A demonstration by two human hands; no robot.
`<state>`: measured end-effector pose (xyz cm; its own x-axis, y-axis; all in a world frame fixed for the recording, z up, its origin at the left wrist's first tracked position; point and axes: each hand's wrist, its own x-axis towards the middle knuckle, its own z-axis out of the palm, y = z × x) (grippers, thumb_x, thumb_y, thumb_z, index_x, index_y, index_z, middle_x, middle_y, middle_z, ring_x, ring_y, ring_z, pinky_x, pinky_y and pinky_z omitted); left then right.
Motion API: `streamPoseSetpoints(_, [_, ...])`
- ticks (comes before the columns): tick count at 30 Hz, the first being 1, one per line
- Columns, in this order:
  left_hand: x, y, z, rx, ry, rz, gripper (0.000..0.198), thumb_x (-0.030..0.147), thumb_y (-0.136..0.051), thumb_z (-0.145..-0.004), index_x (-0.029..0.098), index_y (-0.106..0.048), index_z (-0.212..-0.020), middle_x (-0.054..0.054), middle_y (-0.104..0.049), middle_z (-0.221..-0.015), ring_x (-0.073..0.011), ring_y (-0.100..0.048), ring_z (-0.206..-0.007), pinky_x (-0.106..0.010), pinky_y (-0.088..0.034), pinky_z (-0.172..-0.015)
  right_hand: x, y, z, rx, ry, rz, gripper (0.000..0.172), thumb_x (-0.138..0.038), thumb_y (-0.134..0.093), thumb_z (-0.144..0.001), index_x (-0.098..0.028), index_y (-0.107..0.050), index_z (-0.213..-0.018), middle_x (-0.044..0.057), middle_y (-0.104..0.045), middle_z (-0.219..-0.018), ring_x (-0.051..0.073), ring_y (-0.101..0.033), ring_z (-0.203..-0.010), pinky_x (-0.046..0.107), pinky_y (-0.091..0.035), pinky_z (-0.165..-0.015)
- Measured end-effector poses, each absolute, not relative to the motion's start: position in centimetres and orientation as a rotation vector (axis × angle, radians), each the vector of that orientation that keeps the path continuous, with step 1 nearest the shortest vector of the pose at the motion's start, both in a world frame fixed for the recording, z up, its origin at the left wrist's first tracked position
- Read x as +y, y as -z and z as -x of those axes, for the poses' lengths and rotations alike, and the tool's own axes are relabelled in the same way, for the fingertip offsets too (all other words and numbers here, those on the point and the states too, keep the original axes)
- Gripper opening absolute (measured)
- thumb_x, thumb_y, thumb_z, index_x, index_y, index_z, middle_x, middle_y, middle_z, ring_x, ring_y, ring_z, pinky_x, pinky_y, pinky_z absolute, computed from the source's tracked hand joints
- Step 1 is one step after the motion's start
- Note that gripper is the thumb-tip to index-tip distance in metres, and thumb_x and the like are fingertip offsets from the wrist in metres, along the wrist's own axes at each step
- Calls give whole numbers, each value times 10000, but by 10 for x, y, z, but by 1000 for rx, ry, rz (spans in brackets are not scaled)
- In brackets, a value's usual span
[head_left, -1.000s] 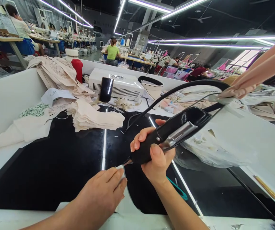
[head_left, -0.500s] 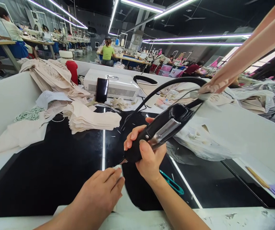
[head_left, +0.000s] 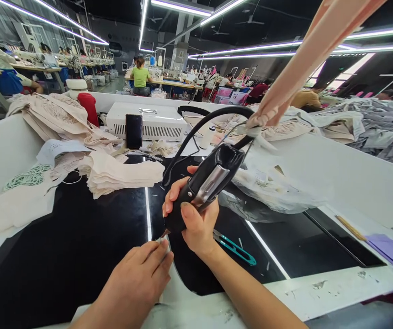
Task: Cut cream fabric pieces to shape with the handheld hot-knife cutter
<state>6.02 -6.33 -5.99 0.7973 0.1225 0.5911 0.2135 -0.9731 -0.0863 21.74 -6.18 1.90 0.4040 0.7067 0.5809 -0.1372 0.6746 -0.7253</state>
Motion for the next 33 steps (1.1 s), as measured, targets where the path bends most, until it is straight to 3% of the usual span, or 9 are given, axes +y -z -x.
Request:
streamPoseSetpoints(8, [-62,58,-61,-274,940,2821,410,173,-282,-1114,98,-683,-1158,-85,-761,-1170,-210,-722,-1072,-338,-558,-817,-60,-21,-215,-1054,-581,641,354,-405,-766,-868,-293,-491,-1060,-61,-613,-784,103,-561,-546,231,-497,-470])
streamPoseSetpoints(14, [-54,47,-55,-253,845,2864,413,167,-292,-1109,119,-701,-1147,-73,-760,-1180,-197,-714,-1061,-334,-561,-864,-62,-28,-218,-1032,-555,693,440,-468,-813,-804,-280,-490,-1036,-64,-623,-766,105,-564,-530,244,-503,-466])
streamPoseSetpoints(18, [-29,37,-44,-280,673,2902,375,204,-337,-1097,113,-677,-1229,-111,-719,-1270,-250,-698,-1105,-400,-586,-883,-73,-37,-228,-1000,-482,748,428,-454,-815,-802,-273,-500,-1029,-62,-619,-775,105,-579,-536,256,-521,-486])
streamPoseSetpoints(24, [-9,18,-37,-328,696,2922,334,167,-371,-1083,123,-645,-1269,-103,-696,-1299,-257,-633,-1234,-435,-548,-1032,-98,-36,-242,-1007,-438,763,376,-400,-798,-834,-275,-522,-1056,-65,-629,-778,106,-584,-538,260,-528,-487])
streamPoseSetpoints(33, [-50,21,-52,-15,842,3076,240,169,-439,-1078,141,-670,-1136,-67,-722,-1046,-204,-685,-995,-351,-586,-913,-111,-30,-232,-957,-518,727,422,-433,-815,-822,-279,-516,-1077,-53,-634,-800,101,-571,-550,244,-511,-474])
